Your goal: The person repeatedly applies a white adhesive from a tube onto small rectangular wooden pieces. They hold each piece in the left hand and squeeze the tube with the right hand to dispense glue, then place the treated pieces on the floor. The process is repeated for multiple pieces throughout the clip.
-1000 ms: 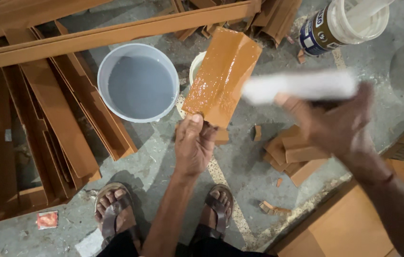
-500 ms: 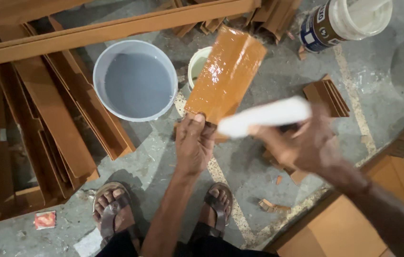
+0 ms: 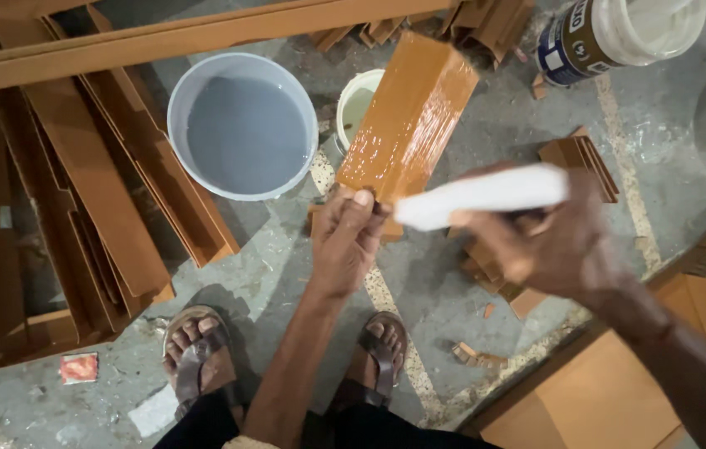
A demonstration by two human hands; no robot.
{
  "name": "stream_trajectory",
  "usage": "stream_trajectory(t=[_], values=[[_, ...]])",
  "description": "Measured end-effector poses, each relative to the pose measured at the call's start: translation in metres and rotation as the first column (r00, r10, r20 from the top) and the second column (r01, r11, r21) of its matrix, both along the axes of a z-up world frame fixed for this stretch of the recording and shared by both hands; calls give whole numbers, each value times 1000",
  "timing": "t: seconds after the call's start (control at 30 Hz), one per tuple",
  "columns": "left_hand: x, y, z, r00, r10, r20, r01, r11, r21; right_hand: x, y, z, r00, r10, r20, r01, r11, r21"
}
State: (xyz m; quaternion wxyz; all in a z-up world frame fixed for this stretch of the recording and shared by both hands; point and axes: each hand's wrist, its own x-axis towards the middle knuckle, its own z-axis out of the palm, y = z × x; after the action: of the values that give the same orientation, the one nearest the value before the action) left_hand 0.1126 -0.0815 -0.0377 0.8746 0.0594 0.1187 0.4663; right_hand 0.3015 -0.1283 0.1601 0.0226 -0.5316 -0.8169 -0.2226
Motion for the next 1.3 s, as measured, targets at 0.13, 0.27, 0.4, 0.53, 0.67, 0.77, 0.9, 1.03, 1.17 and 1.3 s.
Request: stream_trajectory(t=[0.13,0.27,0.4,0.53,0.67,0.77,0.9,1.03,1.17,1.3], values=[[4,-2,2,996,-41,-76,44,998,36,7,7,13,374,-621,-689,193,779,-597],[4,-3,1,989,-68,-131,74,996,44,-4,10,-9,590,-334,-735,36,920,-389],[2,-6,-2,995,-17,-95,24,997,72,-16,0,6,638,-389,-665,-45,843,-536],[6,-8,-1,998,-44,-40,43,999,-30,0,-1,34,735,-265,-624,23,930,-368],[8,-6,1,996,-41,-84,41,999,-2,-5,2,7,689,-253,-679,-29,927,-374],[7,-3,1,990,-14,-144,15,1000,6,-20,7,1,614,-286,-735,-112,891,-440],[7,-1,0,992,-37,-121,18,987,-160,-26,18,41,721,-307,-621,-4,895,-446],[9,2,10,997,-14,-74,11,999,-43,-25,27,19,677,-395,-622,91,883,-461],[-1,9,17,993,30,-113,-28,999,22,-9,-4,-7,592,-532,-605,113,799,-591],[-8,12,17,1000,29,3,-29,1000,-3,7,-15,11,614,-486,-622,79,822,-564]])
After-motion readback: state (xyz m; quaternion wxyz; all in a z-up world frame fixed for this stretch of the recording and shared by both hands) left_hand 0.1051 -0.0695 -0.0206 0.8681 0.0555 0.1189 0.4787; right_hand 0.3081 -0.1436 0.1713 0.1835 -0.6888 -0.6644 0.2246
